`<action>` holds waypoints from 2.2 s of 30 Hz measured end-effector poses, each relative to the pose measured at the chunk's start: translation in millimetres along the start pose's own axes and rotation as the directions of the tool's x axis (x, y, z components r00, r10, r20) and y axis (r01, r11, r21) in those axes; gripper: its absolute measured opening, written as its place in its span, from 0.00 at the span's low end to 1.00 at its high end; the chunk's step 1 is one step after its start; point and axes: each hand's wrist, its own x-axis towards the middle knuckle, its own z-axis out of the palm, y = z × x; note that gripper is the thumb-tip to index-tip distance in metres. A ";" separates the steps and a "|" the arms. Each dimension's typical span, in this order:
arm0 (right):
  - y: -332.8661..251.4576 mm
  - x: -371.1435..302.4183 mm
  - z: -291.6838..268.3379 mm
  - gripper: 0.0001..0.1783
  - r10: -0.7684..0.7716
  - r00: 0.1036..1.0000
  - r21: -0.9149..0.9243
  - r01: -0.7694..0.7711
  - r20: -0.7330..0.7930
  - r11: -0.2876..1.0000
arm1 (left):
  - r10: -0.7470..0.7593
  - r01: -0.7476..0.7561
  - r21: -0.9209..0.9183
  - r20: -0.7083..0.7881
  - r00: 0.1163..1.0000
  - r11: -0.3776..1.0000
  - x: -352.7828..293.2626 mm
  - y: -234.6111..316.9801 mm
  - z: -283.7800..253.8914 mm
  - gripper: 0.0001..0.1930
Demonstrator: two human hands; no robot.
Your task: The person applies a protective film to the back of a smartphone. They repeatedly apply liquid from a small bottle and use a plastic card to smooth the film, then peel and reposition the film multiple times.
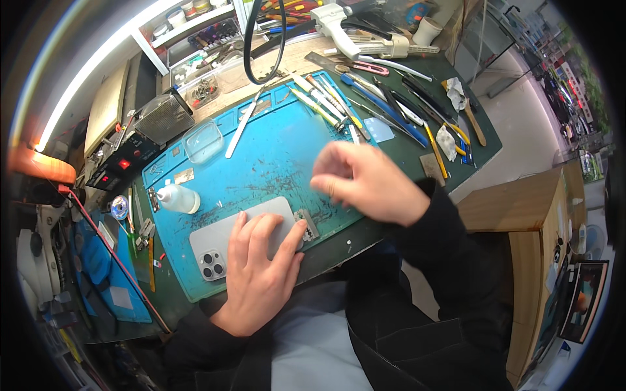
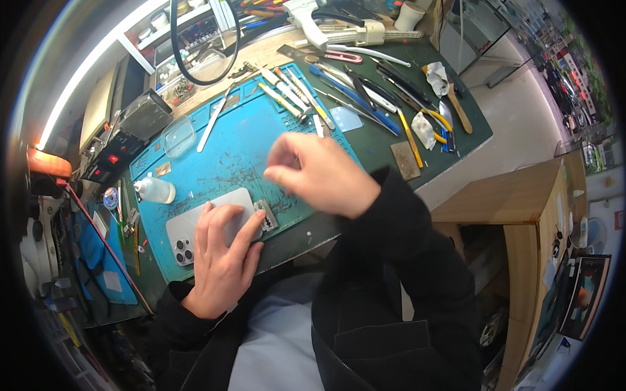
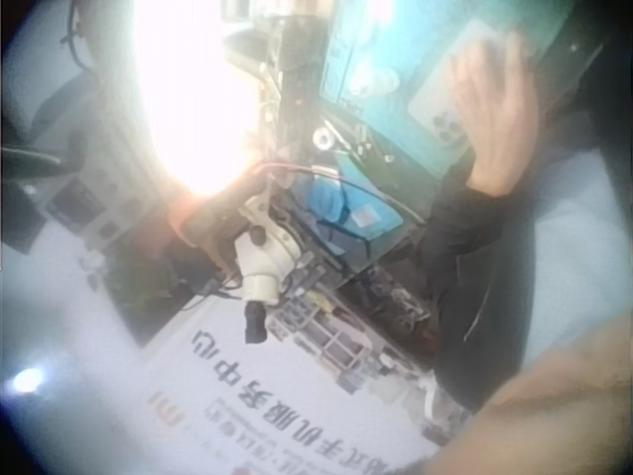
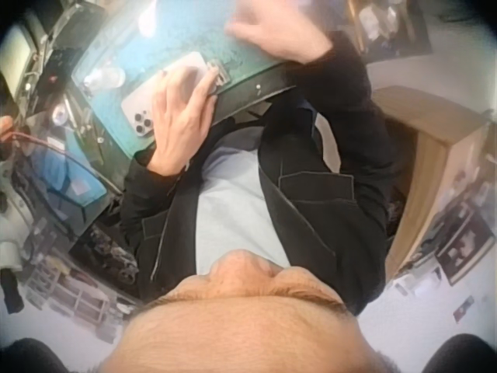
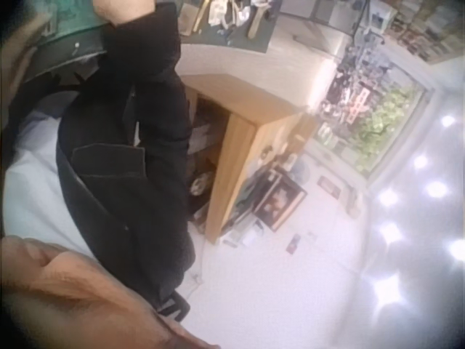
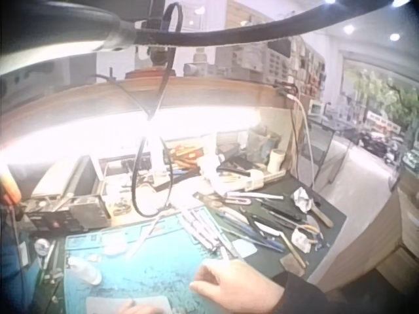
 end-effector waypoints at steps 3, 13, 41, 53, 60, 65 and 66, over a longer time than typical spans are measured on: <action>19.1 -17.7 30.9 0.08 -0.023 0.998 0.271 0.040 -0.067 0.962 | 0.007 -0.007 -0.006 0.011 1.000 1.000 1.0 0.9 0.6 0.30; 20.6 -31.3 74.4 0.41 -0.069 0.903 0.211 0.172 -0.423 0.962 | -0.014 0.012 0.047 0.039 0.999 0.999 1.3 0.2 -1.0 0.32; 26.4 -31.5 72.0 0.26 -0.219 0.884 -0.071 0.208 -0.414 0.976 | -0.025 0.019 0.070 0.092 0.995 0.997 1.5 0.2 -2.7 0.31; 27.3 -29.4 75.3 0.25 -0.215 0.870 -0.088 0.196 -0.444 0.977 | -0.022 0.016 0.078 0.078 0.997 0.997 1.1 0.0 -1.4 0.33; 31.2 -25.9 75.4 0.26 -0.229 0.874 -0.068 0.221 -0.428 0.973 | -0.019 0.018 0.016 0.110 0.994 1.000 0.2 -1.5 -7.0 0.36; 12.4 -34.6 57.9 0.32 -0.099 0.939 -0.048 0.088 -0.329 0.995 | -0.135 0.130 0.046 0.135 0.982 0.991 11.3 -9.5 -32.4 0.50; 11.9 -38.3 55.0 0.32 -0.094 0.925 -0.055 0.079 -0.368 0.995 | -0.151 0.152 0.005 0.165 0.975 0.988 11.6 -13.1 -35.7 0.51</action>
